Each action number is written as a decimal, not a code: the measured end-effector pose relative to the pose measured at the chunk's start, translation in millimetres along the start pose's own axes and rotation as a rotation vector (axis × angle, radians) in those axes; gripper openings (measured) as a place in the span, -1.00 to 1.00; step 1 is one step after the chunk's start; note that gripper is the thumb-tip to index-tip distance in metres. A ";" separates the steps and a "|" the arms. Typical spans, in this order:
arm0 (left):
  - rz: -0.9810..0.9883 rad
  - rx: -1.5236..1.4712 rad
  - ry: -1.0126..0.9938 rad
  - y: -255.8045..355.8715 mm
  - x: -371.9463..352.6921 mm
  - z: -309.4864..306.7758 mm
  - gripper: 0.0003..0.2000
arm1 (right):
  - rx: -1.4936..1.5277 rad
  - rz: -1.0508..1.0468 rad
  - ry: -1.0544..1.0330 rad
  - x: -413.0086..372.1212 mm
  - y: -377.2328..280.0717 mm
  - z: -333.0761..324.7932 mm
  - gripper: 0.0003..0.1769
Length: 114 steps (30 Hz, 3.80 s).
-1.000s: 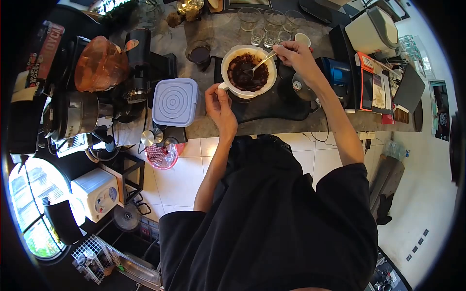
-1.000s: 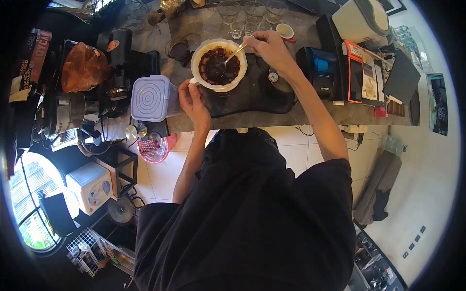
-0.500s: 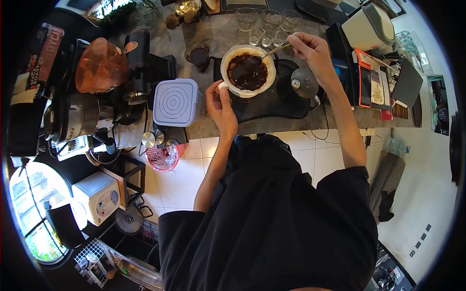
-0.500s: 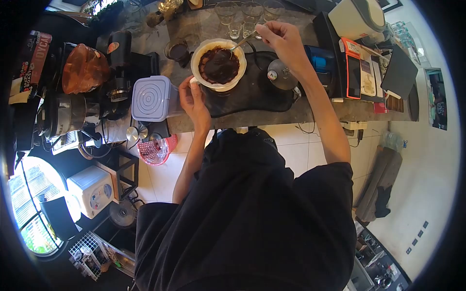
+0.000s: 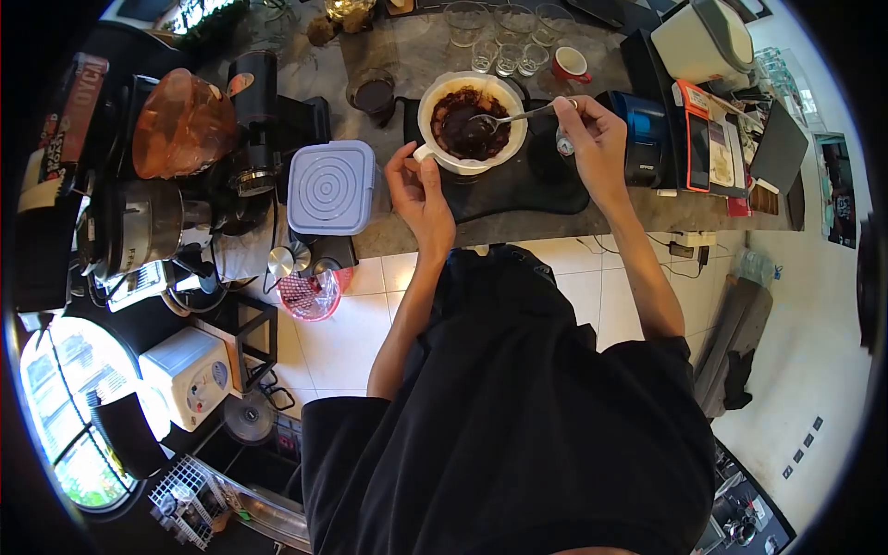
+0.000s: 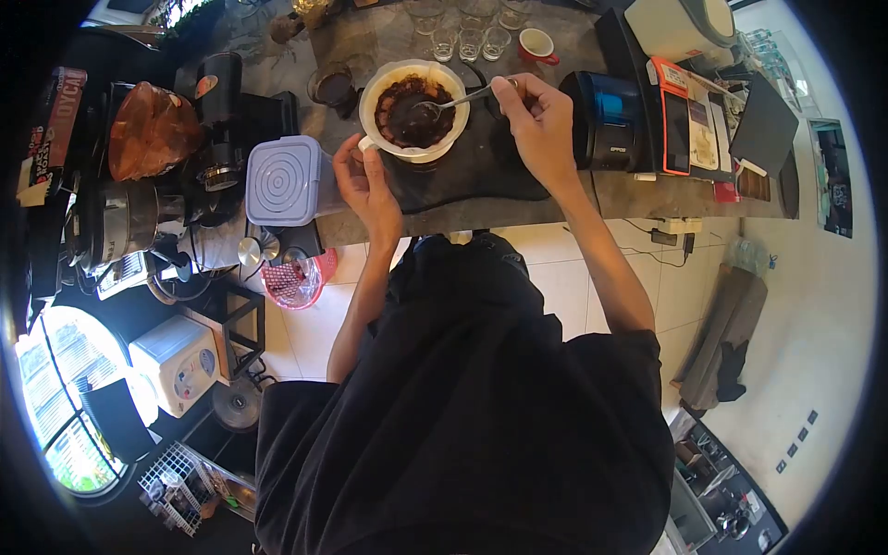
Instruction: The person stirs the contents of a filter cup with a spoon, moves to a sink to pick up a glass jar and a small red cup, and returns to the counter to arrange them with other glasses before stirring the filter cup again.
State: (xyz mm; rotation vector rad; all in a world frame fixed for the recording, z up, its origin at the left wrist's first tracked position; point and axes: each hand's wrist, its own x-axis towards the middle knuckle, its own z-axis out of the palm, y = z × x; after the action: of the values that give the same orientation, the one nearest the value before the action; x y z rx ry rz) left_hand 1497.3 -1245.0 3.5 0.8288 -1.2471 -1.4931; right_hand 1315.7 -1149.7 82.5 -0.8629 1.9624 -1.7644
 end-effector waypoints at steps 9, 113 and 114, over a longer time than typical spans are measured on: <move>-0.040 -0.018 -0.012 3.9 2.2 1.1 -0.74 | 0.057 -0.107 0.097 -7.6 -13.7 6.4 -0.79; 0.071 0.120 0.068 8.8 10.3 15.3 -0.72 | -0.480 -0.479 -0.750 114.9 6.9 32.9 -0.64; 0.071 0.119 0.065 7.8 10.3 15.3 -0.72 | -0.417 -0.456 -0.727 119.1 17.4 34.5 -0.64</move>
State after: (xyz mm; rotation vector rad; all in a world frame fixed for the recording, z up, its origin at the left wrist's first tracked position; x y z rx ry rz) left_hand 1482.2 -1250.2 15.6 0.8948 -1.3138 -1.3356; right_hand 1245.2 -1252.9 75.5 -1.8921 1.7065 -0.9710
